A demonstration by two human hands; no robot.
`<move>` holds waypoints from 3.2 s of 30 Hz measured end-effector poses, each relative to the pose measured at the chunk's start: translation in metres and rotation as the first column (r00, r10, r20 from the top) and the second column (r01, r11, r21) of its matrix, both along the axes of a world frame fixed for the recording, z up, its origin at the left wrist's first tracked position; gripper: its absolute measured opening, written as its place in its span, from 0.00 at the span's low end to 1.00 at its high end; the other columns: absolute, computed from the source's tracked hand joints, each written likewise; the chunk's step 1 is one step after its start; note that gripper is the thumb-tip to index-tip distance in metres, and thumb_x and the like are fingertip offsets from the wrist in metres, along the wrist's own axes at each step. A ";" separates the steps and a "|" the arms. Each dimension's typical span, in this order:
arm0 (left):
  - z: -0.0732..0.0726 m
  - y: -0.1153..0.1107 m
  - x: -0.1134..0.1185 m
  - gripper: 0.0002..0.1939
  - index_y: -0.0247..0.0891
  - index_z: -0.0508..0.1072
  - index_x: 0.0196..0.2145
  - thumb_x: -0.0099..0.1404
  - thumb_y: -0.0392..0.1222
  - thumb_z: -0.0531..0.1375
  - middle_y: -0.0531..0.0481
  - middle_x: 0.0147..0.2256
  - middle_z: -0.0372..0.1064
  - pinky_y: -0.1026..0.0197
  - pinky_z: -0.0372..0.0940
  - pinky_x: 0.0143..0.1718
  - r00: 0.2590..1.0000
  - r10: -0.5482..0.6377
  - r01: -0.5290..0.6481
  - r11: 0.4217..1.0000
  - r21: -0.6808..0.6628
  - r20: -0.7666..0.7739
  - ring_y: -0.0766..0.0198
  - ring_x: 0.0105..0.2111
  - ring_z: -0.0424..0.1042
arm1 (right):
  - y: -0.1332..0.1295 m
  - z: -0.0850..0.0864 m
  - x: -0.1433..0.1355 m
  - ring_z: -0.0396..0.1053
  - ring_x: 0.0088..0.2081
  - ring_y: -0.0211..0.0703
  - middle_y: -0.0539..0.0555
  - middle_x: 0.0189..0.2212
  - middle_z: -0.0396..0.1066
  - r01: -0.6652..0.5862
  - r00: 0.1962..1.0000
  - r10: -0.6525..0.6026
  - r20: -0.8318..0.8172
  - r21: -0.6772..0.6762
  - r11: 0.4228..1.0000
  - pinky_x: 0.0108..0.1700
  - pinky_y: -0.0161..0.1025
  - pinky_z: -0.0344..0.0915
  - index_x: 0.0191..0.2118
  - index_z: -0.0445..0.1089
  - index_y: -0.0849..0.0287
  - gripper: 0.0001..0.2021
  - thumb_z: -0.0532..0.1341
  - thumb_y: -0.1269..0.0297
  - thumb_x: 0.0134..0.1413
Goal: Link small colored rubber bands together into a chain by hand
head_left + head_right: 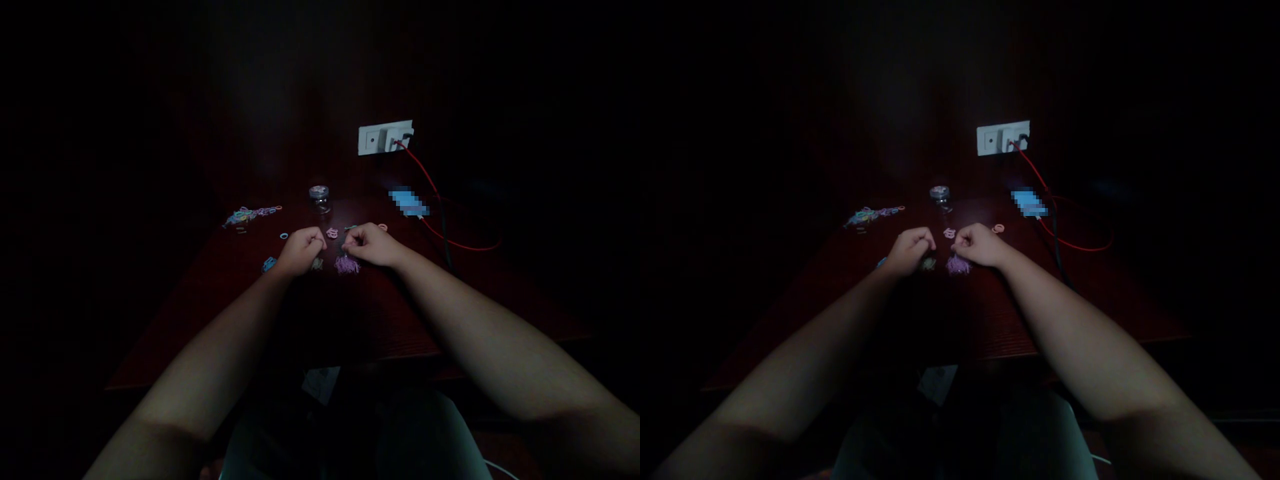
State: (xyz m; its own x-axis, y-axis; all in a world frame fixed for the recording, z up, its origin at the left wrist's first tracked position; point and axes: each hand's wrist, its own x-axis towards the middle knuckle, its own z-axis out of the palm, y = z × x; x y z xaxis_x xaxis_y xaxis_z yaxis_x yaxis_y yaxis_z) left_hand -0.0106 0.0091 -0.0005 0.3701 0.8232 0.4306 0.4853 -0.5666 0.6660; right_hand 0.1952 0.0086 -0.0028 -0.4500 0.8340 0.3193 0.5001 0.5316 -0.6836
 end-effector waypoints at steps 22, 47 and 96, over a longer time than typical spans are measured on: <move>0.000 0.000 0.002 0.08 0.35 0.66 0.21 0.55 0.36 0.51 0.54 0.21 0.62 0.65 0.54 0.26 1.000 -0.003 0.003 1.000 0.007 -0.007 0.68 0.23 0.60 | 0.008 -0.010 0.003 0.59 0.23 0.33 0.49 0.21 0.63 -0.013 0.999 0.013 0.036 0.003 1.000 0.26 0.33 0.55 0.25 0.67 0.62 0.11 0.60 0.58 0.49; -0.007 0.012 -0.013 0.07 0.36 0.66 0.23 0.57 0.38 0.52 0.55 0.20 0.61 0.67 0.55 0.25 0.986 0.164 -0.164 0.986 0.019 0.003 0.69 0.22 0.60 | 0.008 -0.011 -0.002 0.57 0.22 0.34 0.48 0.19 0.62 0.031 0.999 -0.031 0.009 0.025 0.999 0.26 0.33 0.52 0.23 0.64 0.61 0.13 0.57 0.57 0.51; -0.028 0.072 -0.134 0.11 0.43 0.78 0.36 0.57 0.47 0.59 0.49 0.38 0.76 0.60 0.65 0.44 0.753 0.541 -0.582 0.813 0.004 -0.375 0.59 0.38 0.73 | 0.001 -0.003 -0.005 0.57 0.21 0.34 0.49 0.18 0.61 0.169 0.985 -0.172 0.023 0.094 0.981 0.27 0.34 0.54 0.22 0.64 0.61 0.17 0.56 0.53 0.53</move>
